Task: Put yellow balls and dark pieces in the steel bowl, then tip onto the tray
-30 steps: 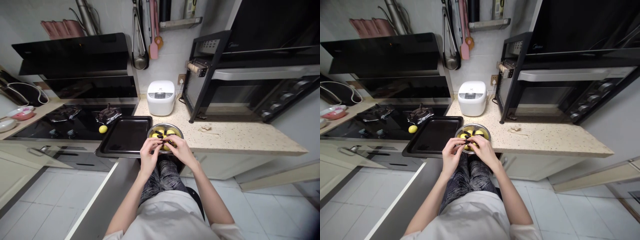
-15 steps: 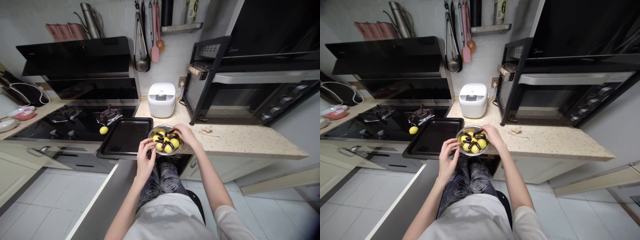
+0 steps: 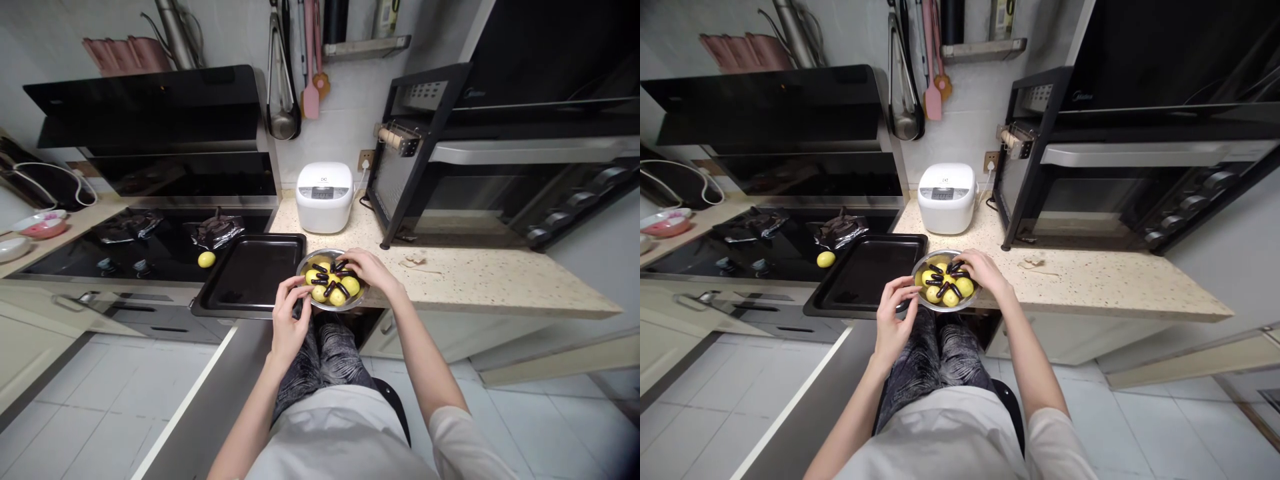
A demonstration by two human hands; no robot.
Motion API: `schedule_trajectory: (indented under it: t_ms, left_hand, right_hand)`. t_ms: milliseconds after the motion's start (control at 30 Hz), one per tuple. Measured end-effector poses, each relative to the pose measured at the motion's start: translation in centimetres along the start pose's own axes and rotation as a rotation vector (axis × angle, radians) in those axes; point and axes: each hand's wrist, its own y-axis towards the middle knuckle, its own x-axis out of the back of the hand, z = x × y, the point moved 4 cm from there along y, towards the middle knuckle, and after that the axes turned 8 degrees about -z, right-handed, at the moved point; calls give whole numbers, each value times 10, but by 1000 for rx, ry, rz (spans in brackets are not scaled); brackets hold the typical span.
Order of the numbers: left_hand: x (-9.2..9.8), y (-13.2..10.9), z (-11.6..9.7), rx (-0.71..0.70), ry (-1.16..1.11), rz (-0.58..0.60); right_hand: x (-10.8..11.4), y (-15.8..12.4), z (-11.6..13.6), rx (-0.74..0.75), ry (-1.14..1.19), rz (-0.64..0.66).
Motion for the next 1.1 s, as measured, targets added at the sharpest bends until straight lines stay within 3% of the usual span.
schedule_trajectory:
  t_ms: [267,533,767,1100]
  left_hand:
    - [3,2,1,-6,20,-7]
    - [4,-1,10,-6,65,20]
    - [-1,-8,13,-63,135,116]
    - [-5,-13,8,-148,202,244]
  right_hand:
    - [14,-8,10,-4,111,-41]
    - [33,-75,34,-150,111,-376]
    - [23,-128,44,-182,67,-529]
    - [1,-137,55,-189,65,-531]
